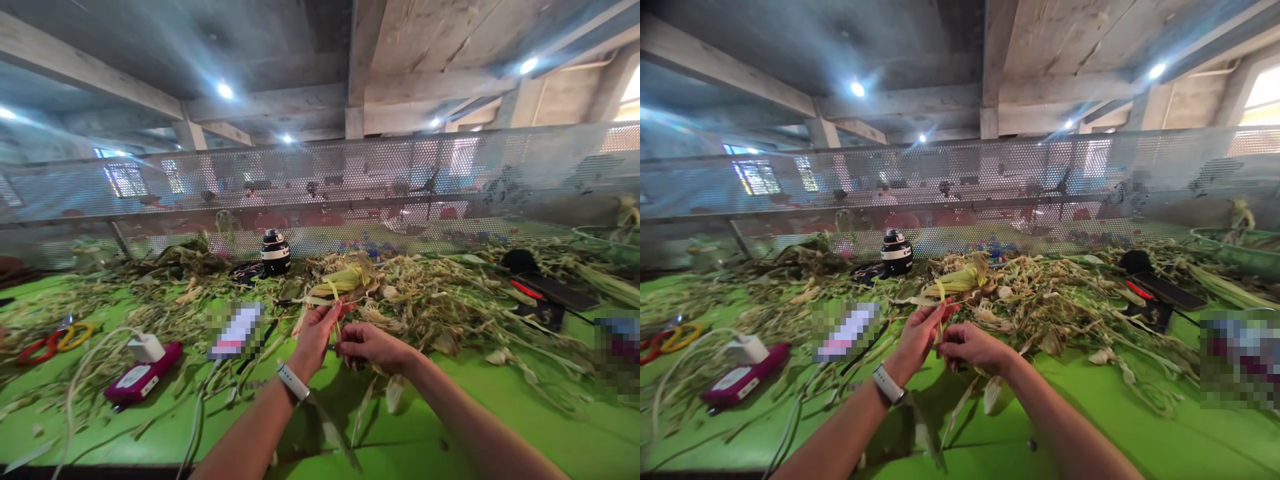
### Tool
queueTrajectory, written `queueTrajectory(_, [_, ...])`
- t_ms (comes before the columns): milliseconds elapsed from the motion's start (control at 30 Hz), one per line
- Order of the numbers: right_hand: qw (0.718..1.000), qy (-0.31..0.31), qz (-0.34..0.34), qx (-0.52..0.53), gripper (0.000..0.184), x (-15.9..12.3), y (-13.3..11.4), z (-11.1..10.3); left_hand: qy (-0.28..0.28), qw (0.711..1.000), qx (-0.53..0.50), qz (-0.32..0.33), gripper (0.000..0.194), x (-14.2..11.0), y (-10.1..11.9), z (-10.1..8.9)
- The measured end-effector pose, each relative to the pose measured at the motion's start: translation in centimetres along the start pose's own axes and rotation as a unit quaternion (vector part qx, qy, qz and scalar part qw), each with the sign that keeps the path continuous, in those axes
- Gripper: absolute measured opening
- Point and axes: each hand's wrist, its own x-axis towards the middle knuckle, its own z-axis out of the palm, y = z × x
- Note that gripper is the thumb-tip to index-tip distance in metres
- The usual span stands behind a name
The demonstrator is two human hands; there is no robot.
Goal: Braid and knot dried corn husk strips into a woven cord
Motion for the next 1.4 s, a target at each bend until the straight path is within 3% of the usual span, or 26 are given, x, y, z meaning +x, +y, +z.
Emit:
queueTrajectory(167, [0.998, -0.060, 0.015, -0.031, 0.042, 0.2, 0.6, -0.3, -0.009, 1.000, -0.006, -0.004, 0.033, 0.2, -0.2, -0.1])
queueTrajectory(333, [0.996, 0.010, -0.010, -0.091, 0.037, -0.1, -0.4, -0.1, -0.003, 0.998, 0.055, 0.002, 0.036, 0.3, 0.0, -0.5])
queueTrajectory(400, [0.991, 0.076, -0.037, -0.103, 0.032, -0.6, -1.6, -0.2, -0.014, 0.995, 0.100, -0.003, 0.035, 0.1, 0.2, -0.6])
queueTrajectory(433, [0.981, 0.138, -0.069, -0.114, 0.029, -0.8, -2.2, -0.4, -0.022, 0.992, 0.121, -0.003, 0.034, 0.0, 0.2, -0.6])
queueTrajectory(500, [0.935, 0.284, -0.136, -0.164, 0.026, -1.0, -3.0, -0.8, -0.044, 0.986, 0.158, 0.005, 0.031, -0.2, 0.2, -0.6])
queueTrajectory(567, [0.890, 0.363, -0.173, -0.216, 0.026, -0.8, -3.2, -1.1, -0.076, 0.978, 0.193, 0.017, 0.028, -0.4, 0.2, -0.6])
queueTrajectory(600, [0.888, 0.361, -0.175, -0.224, 0.028, -0.7, -3.0, -1.2, -0.097, 0.973, 0.207, 0.021, 0.029, -0.5, 0.1, -0.5])
queueTrajectory(700, [0.937, 0.285, -0.147, -0.140, 0.039, 0.1, -1.9, -1.2, -0.161, 0.958, 0.239, 0.008, 0.042, -0.5, -0.1, -0.2])
queueTrajectory(800, [0.942, 0.305, -0.137, -0.035, 0.045, 0.8, -0.7, -1.3, -0.189, 0.943, 0.273, -0.009, 0.050, -0.4, -0.4, -0.2])
queueTrajectory(900, [0.926, 0.352, -0.134, -0.025, 0.046, 1.1, 0.0, -1.7, -0.210, 0.931, 0.299, -0.012, 0.051, -0.3, -0.6, -0.4])
queueTrajectory(967, [0.916, 0.373, -0.126, -0.076, 0.046, 1.1, 0.0, -2.1, -0.220, 0.924, 0.312, -0.013, 0.052, -0.3, -0.7, -0.6])
queueTrajectory(1033, [0.873, 0.430, -0.148, -0.177, 0.044, 0.8, -0.2, -2.2, -0.220, 0.921, 0.320, -0.018, 0.053, -0.2, -0.8, -0.7])
queueTrajectory(1100, [0.804, 0.477, -0.199, -0.295, 0.051, 0.3, -0.6, -2.1, -0.223, 0.920, 0.321, -0.019, 0.053, -0.2, -0.9, -0.8])
queueTrajectory(1167, [0.766, 0.442, -0.247, -0.395, 0.055, -0.1, -0.9, -1.7, -0.227, 0.919, 0.322, -0.013, 0.053, -0.2, -1.0, -0.8])
queueTrajectory(1267, [0.775, 0.327, -0.272, -0.467, 0.025, -0.2, -0.8, -1.0, -0.212, 0.920, 0.331, -0.002, 0.055, -0.3, -0.8, -0.6])
queueTrajectory(1333, [0.780, 0.317, -0.277, -0.463, 0.014, 0.1, -0.5, -0.8, -0.213, 0.918, 0.334, -0.005, 0.055, -0.5, -0.6, -0.4])
queueTrajectory(1400, [0.781, 0.338, -0.283, -0.441, 0.015, 0.4, -0.3, -0.7, -0.241, 0.915, 0.322, -0.022, 0.055, -0.8, -0.5, -0.1])
